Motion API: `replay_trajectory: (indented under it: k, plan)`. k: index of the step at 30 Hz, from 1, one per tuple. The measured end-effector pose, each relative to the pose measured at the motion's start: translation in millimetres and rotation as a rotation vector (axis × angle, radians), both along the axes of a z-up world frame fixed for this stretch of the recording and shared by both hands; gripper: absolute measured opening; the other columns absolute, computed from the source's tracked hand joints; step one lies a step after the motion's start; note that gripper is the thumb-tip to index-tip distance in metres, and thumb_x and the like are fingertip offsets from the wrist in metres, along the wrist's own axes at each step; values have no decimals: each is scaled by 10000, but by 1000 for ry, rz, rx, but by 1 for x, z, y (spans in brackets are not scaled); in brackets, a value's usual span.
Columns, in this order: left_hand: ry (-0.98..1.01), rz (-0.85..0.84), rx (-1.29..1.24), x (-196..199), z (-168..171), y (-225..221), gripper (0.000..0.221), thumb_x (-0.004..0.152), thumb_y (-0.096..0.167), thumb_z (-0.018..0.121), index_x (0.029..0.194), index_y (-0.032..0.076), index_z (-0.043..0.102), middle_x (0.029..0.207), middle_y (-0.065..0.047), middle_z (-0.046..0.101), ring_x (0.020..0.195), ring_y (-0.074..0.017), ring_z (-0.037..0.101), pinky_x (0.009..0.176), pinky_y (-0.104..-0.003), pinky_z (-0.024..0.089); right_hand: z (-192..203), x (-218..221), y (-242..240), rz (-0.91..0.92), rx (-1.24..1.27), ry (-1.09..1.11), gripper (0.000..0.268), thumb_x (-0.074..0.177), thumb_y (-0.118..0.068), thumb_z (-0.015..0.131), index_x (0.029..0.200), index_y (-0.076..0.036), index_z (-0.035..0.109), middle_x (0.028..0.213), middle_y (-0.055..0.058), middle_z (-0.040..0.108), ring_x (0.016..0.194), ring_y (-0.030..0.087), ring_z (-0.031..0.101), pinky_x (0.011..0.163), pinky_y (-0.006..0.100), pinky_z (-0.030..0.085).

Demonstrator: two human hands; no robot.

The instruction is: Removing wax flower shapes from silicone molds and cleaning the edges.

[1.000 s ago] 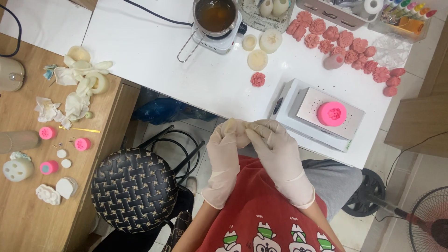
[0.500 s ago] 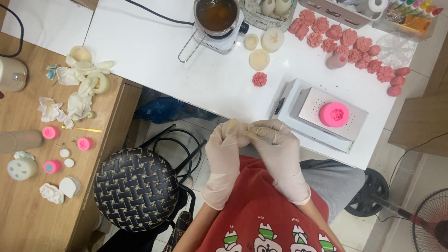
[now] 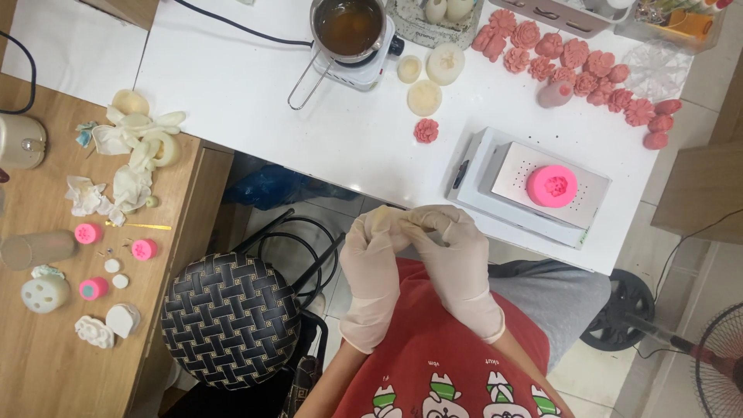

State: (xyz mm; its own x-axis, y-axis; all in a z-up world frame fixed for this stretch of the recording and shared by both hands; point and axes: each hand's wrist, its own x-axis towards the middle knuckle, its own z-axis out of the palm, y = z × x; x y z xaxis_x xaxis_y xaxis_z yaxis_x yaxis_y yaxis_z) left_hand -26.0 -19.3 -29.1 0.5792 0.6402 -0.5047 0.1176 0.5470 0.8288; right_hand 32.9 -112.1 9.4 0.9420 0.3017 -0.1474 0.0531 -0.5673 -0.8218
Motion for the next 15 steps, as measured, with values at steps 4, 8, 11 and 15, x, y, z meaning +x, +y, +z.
replay_trajectory:
  k: [4,8,11,15]
  plan:
    - [-13,-24,10,-4,4,1,167,1009,123,603,1031,-35,655,887,-32,691,751,-88,661,718,-230,564,0,0,5,-19,13,-29,166,864,-184,768,991,-77,774,1020,52,739,875,204,721,778,320,571]
    - [98,-112,259,-4,13,1,191,964,116,625,1073,-34,670,950,-64,729,809,-101,679,742,-243,562,5,2,5,-26,0,-31,148,892,-187,735,980,-68,737,1005,49,718,756,195,676,695,323,549]
    - [185,-177,377,-1,26,0,227,962,157,635,1094,-21,681,981,-67,744,837,-98,678,759,-248,572,2,0,2,-32,-32,-52,145,899,-178,717,990,-65,722,997,51,699,701,189,645,666,319,528]
    - [226,-263,461,6,25,1,275,968,208,656,1119,-20,681,986,-73,750,844,-113,672,771,-254,553,-13,-1,0,-127,289,120,153,944,-161,690,991,-15,696,1002,37,656,762,135,642,715,292,528]
